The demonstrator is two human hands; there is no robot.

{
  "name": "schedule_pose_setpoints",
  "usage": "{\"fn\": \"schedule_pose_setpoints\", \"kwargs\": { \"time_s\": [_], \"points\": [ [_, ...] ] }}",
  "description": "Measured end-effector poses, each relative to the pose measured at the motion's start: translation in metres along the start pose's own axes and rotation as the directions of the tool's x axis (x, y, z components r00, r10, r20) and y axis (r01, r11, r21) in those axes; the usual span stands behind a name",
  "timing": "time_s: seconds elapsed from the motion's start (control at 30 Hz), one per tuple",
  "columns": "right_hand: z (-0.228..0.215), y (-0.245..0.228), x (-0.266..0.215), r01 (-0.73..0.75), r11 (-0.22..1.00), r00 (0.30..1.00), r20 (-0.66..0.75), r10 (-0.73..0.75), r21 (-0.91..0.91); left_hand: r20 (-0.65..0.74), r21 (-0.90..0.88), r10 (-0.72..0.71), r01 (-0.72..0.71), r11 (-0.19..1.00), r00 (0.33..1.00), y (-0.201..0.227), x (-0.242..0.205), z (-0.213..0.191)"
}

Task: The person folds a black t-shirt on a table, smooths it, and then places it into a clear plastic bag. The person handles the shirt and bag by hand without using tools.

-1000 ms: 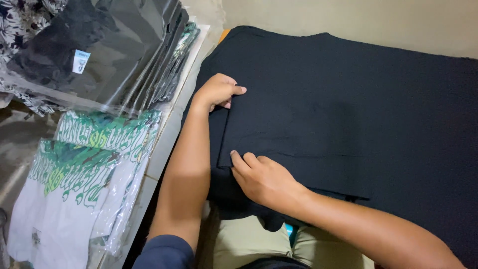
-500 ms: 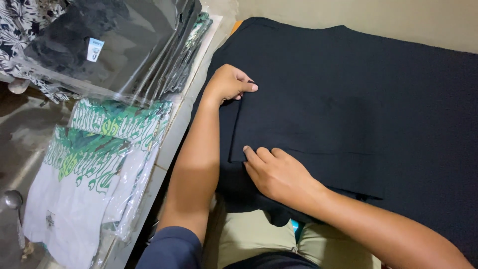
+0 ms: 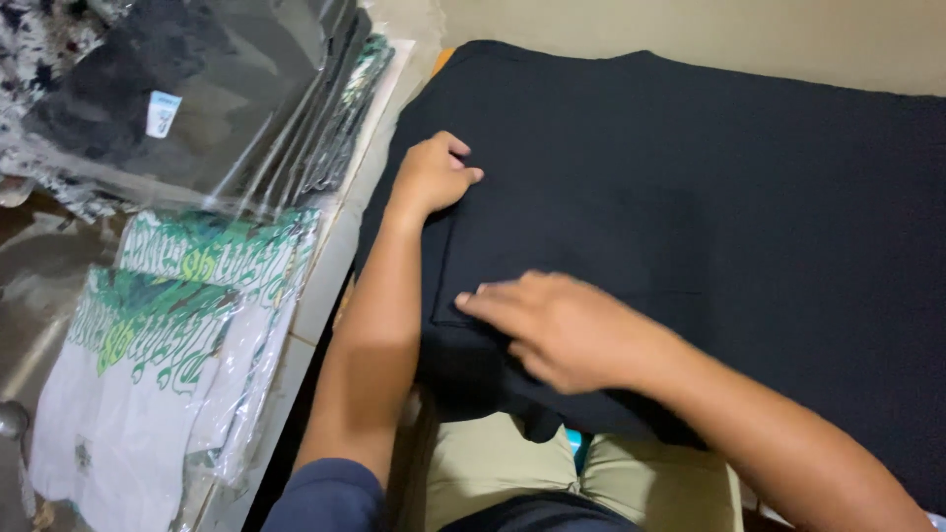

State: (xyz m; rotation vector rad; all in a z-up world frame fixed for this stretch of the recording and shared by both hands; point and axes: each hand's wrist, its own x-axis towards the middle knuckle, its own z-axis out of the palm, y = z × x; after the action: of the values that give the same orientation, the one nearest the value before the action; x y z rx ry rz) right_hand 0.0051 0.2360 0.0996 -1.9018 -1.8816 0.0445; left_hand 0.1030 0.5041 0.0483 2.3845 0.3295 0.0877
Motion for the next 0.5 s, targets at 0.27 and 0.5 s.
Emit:
{"fn": "schedule_pose_setpoints", "kwargs": {
  "time_s": [0.27, 0.5],
  "points": [
    [-0.055, 0.091, -0.081, -0.297, 0.924, 0.955, -0.072, 0.288, -0.241, 0.040, 0.377, 0.345, -0.334, 0.864, 0.938, 0.075, -0.090, 0.017],
    [-0.051, 0.148, -0.140, -0.520, 0.754, 0.779, 0.138, 0.611, -0.401, 0.254, 0.462, 0.217, -0.315, 0.829, 0.943, 0.070, -0.119, 0.035]
  ]
}}
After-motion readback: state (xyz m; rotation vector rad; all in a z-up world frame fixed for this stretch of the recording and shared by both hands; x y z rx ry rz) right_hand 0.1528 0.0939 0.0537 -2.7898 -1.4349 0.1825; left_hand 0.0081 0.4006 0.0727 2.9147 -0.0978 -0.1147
